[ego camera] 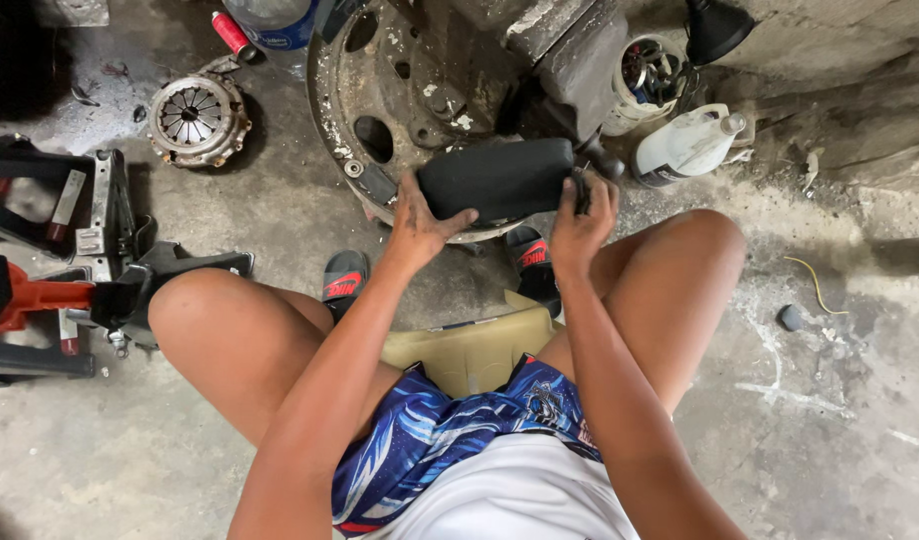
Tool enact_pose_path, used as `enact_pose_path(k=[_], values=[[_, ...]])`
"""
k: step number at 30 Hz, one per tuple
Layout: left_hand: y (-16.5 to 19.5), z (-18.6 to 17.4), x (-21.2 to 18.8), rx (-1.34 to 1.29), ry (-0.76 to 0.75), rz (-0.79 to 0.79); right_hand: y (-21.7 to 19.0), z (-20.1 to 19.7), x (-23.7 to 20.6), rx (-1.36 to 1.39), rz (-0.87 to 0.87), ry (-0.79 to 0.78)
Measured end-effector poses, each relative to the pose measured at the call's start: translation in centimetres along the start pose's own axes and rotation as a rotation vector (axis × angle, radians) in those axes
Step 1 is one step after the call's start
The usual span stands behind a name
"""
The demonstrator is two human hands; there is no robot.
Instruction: The person sands a black plastic motorcycle mudguard with a sanding block, then wipes it with a white cloth. The person repeats sanding and wiping on the same part while seated on a low stool in a workshop.
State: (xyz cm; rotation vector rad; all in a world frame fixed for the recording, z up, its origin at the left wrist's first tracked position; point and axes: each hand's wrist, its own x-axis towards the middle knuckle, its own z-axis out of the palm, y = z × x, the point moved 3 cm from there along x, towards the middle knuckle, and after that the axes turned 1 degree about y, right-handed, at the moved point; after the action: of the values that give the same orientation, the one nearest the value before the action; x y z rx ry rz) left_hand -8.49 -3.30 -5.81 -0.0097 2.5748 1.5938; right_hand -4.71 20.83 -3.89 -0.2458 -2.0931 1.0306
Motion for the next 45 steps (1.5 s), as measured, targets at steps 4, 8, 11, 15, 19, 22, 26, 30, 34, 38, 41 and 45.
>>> enact_pose_path(k=[4,8,11,15,19,22,26,30,34,38,41,45], values=[[1.4,-0.6,-0.3,0.02,0.108,0.208,-1.1,1.1,-0.3,-0.039,-0.003,-0.061],[2.6,-1.1,-0.8,0.053,0.083,0.225,-1.5,1.8,-0.8,-0.009,-0.039,-0.01],[3.8,-1.1,-1.2,0.255,0.082,0.261,-1.4,2.4,-0.9,0.001,0.007,0.055],[4.8,-0.7,-0.9,0.427,0.085,0.351,-1.6,2.9,-1.5,0.043,-0.05,0.014],[4.2,-0.7,0.0,0.308,0.017,0.277,-1.3,2.9,-1.7,0.032,0.032,0.021],[3.8,-0.7,0.2,0.304,0.015,0.269,-1.8,3.3,-2.0,0.027,0.032,-0.02],[4.1,-0.7,0.4,0.296,0.003,0.303,-3.7,3.9,-3.0,-0.084,-0.17,-0.206],[4.5,-0.7,0.6,0.33,-0.016,0.215,-4.7,3.8,-3.5,-0.117,-0.337,-0.294],[4.6,-0.8,0.9,0.289,-0.019,0.212,-2.2,2.2,-1.6,-0.195,-0.298,-0.265],[4.3,-0.4,0.8,0.277,-0.022,0.232,-0.2,0.9,-0.8,-0.137,-0.186,-0.116],[4.4,-0.2,0.6,0.288,0.002,0.286,-0.6,1.5,-1.3,-0.07,-0.146,-0.091],[4.7,-0.3,0.7,0.312,-0.009,0.241,-2.1,3.2,-1.8,-0.084,-0.139,-0.213]])
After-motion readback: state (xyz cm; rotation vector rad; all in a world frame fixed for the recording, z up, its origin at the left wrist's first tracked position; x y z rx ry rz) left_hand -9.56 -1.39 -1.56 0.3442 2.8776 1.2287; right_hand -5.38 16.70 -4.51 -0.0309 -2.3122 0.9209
